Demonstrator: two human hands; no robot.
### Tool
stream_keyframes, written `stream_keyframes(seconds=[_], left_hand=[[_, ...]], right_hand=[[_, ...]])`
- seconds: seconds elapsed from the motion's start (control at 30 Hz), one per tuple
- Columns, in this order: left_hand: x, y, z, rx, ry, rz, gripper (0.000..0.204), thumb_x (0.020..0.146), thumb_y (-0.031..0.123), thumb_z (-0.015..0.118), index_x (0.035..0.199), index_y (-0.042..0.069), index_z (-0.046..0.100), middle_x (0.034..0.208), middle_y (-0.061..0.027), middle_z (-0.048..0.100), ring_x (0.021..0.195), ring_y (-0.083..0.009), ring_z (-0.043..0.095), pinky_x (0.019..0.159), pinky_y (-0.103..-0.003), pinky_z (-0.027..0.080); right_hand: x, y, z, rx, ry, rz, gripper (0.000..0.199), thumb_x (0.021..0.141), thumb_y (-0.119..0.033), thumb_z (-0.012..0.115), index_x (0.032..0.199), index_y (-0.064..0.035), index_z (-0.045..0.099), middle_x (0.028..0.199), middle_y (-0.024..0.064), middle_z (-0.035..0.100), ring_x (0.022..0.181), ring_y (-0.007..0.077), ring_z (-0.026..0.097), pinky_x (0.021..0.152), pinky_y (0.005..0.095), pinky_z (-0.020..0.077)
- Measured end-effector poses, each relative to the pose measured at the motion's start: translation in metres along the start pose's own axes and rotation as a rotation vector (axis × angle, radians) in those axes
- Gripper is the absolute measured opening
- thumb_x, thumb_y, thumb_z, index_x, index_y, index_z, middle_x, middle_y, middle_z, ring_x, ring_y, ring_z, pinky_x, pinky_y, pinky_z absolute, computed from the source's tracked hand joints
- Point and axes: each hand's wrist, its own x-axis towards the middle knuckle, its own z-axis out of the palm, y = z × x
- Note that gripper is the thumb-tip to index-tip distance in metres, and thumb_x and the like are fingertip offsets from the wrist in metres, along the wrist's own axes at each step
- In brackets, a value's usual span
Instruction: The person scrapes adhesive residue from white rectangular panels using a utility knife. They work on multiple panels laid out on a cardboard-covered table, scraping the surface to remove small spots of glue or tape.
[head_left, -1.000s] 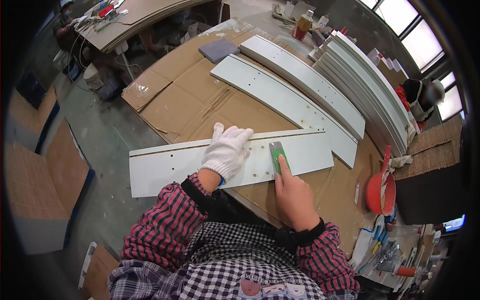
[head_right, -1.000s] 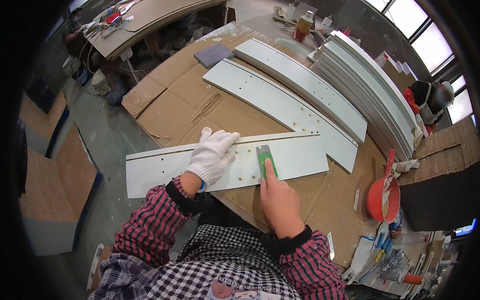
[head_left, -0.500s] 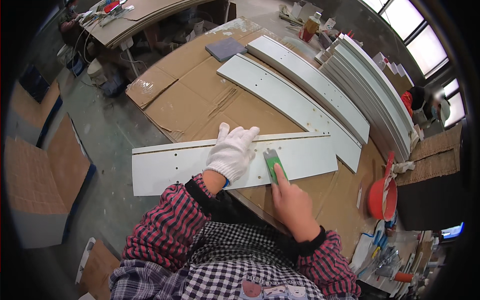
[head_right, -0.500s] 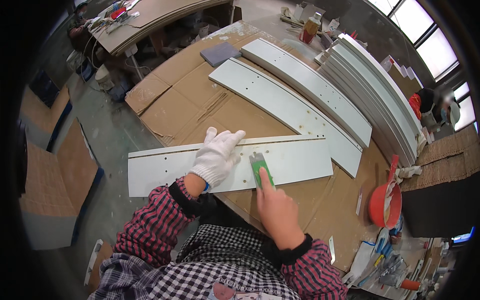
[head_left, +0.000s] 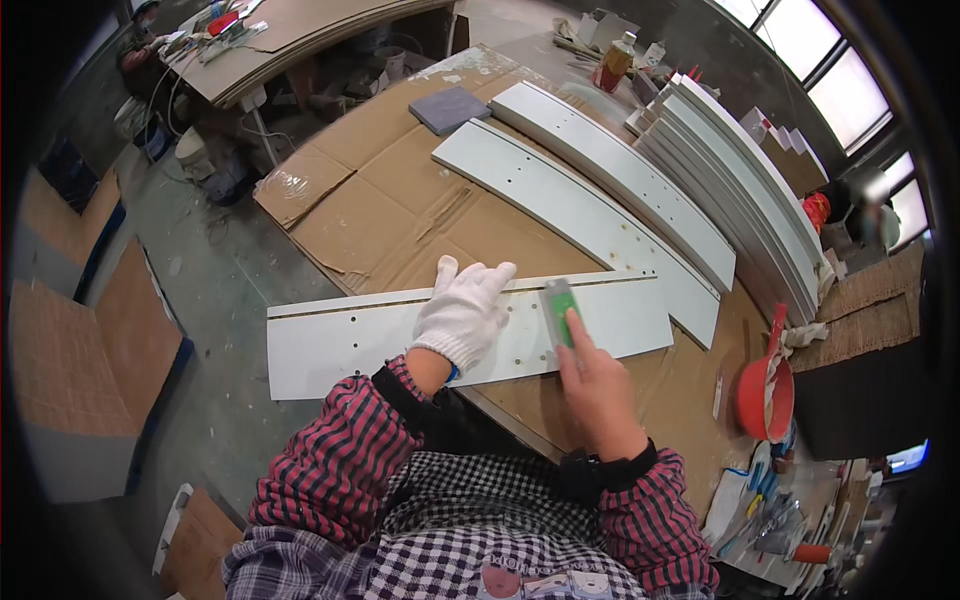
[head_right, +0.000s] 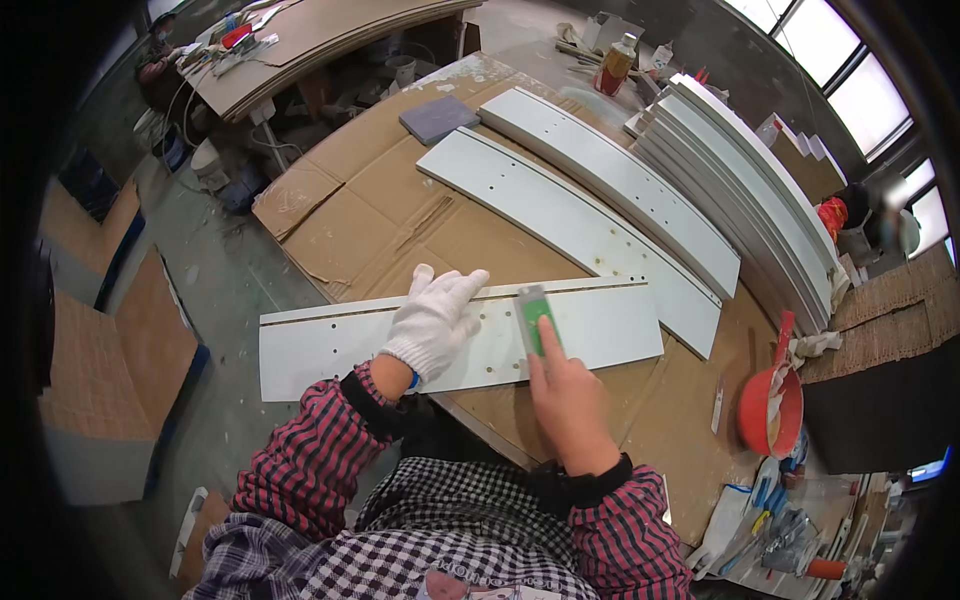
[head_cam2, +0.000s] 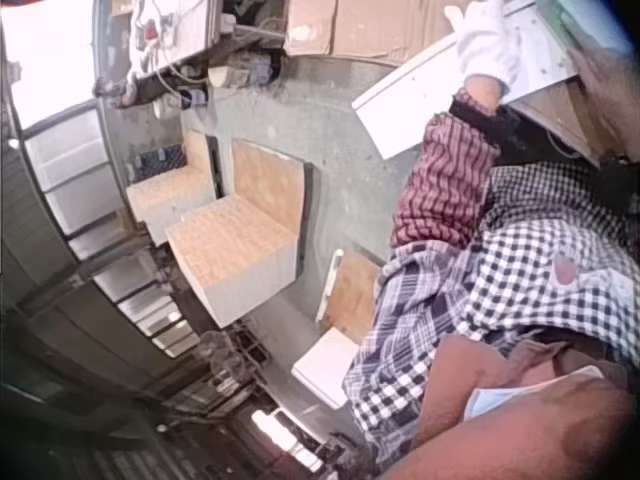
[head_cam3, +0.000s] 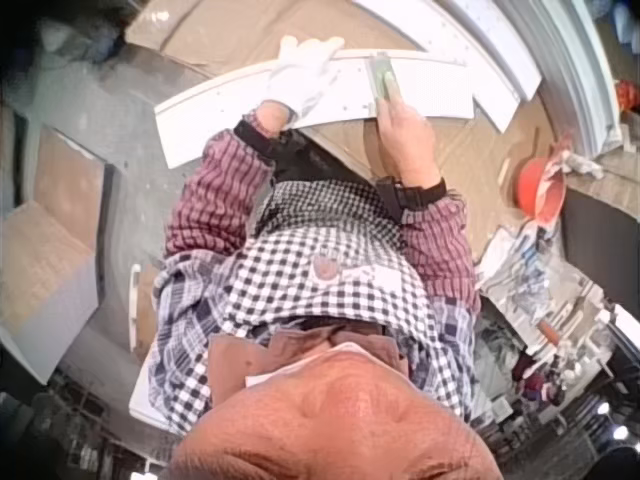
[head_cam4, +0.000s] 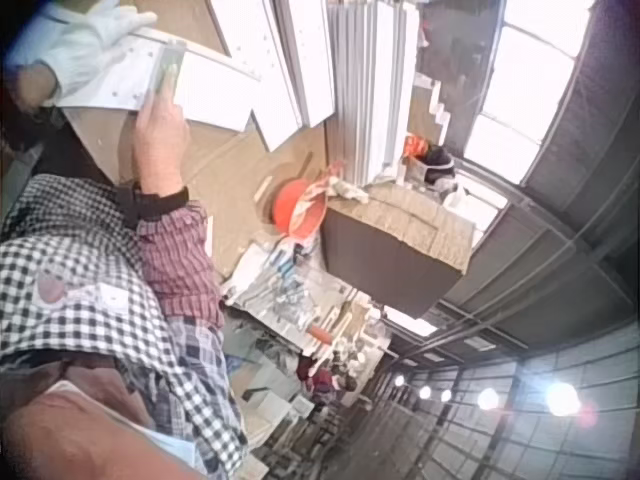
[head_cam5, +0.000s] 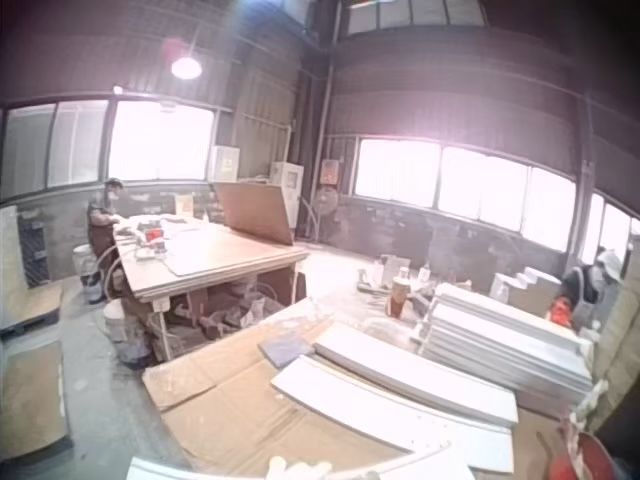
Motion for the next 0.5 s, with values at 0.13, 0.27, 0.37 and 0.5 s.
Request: stream_keyframes(seconds=[0.13, 0.27, 0.37, 0.5], left_hand=[[-0.003, 0.0, -0.003, -0.023, 0.001, 0.009, 0.052, 0.081, 0.016, 0.063, 0.131, 0.009, 0.05, 0.123, -0.0121, 0.056, 0.117, -0.0382, 0.041, 0.105, -0.042, 0.035], [-0.003, -0.002, 0.0, -0.009, 0.03, 0.028, 0.052, 0.081, 0.017, 0.063, 0.131, 0.009, 0.051, 0.121, -0.0121, 0.057, 0.115, -0.0392, 0.042, 0.106, -0.044, 0.033], [-0.003, -0.003, 0.003, 0.006, 0.058, 0.041, 0.052, 0.081, 0.016, 0.064, 0.131, 0.01, 0.051, 0.119, -0.0116, 0.058, 0.114, -0.0401, 0.044, 0.105, -0.046, 0.034], [-0.002, -0.003, 0.01, 0.043, 0.11, 0.068, 0.052, 0.08, 0.014, 0.065, 0.131, 0.013, 0.052, 0.116, -0.0106, 0.059, 0.113, -0.0411, 0.046, 0.102, -0.047, 0.037]], right_hand=[[0.007, 0.007, -0.014, 0.325, 0.155, 0.119, 0.074, 0.083, -0.021, 0.067, 0.146, -0.005, 0.032, 0.088, 0.0251, 0.066, 0.076, 0.0407, 0.065, 0.068, 0.0444, 0.0514], [0.023, 0.002, -0.013, 0.316, 0.038, 0.06, 0.076, 0.079, -0.016, 0.064, 0.146, -0.0034, 0.03, 0.096, 0.0255, 0.066, 0.082, 0.0409, 0.065, 0.072, 0.0448, 0.0517], [0.032, -0.011, -0.004, 0.355, -0.046, 0.009, 0.079, 0.076, -0.013, 0.063, 0.146, -0.0022, 0.029, 0.101, 0.0231, 0.066, 0.083, 0.0419, 0.065, 0.074, 0.0451, 0.0517], [0.028, -0.023, 0.009, 0.352, -0.074, -0.062, 0.081, 0.074, -0.013, 0.063, 0.146, -0.0023, 0.028, 0.109, 0.0191, 0.066, 0.085, 0.0427, 0.064, 0.075, 0.0445, 0.0518]])
